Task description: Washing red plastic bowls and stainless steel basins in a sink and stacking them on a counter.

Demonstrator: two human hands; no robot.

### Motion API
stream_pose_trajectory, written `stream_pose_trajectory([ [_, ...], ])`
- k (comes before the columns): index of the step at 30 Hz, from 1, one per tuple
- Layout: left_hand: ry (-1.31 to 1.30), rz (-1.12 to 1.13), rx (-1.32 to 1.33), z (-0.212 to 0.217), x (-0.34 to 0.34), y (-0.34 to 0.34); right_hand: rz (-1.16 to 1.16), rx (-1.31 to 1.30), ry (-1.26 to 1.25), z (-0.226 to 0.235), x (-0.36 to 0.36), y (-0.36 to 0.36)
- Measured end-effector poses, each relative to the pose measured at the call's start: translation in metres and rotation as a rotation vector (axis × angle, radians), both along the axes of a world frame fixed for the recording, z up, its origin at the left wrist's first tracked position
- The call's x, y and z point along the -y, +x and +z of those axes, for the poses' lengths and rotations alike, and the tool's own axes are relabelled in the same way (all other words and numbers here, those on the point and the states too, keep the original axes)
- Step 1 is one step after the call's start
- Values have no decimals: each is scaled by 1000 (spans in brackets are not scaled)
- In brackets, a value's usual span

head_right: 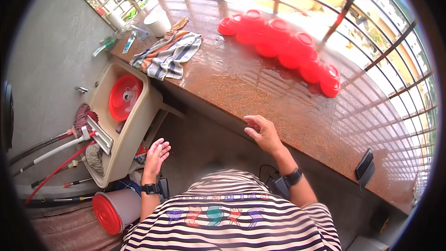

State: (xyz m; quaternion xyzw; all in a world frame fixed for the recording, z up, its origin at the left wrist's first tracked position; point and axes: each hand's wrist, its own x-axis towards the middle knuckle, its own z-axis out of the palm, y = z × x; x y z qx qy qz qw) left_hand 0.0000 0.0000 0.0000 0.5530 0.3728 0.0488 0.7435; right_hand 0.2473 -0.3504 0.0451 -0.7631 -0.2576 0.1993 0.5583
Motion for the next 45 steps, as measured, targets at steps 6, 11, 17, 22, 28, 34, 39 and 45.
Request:
stream_pose_trajectory([
  [6,20,147,32,2,-33,-63,90,22,-40,-8,-49,-33],
  [11,-31,274,102,-8,-83,-115,196,-30,-122,-21,-124,-52],
  [17,-28,481,71,-16,-172,-199,417,46,-189,-28,-266,-87],
  [22,-17,518,101,-7,-235,-224,618,204,-242,-21,-372,-123],
  [28,-6,454,190,5,-296,-204,736,253,-266,-24,-458,-129],
  [34,24,352,155,8,-349,-160,759,311,-218,-47,-552,-95],
  [39,42,320,59,-3,-399,-119,758,95,-206,-90,-645,-72],
  [45,-40,357,-50,-36,-459,-57,721,-138,-350,-184,-756,-38],
])
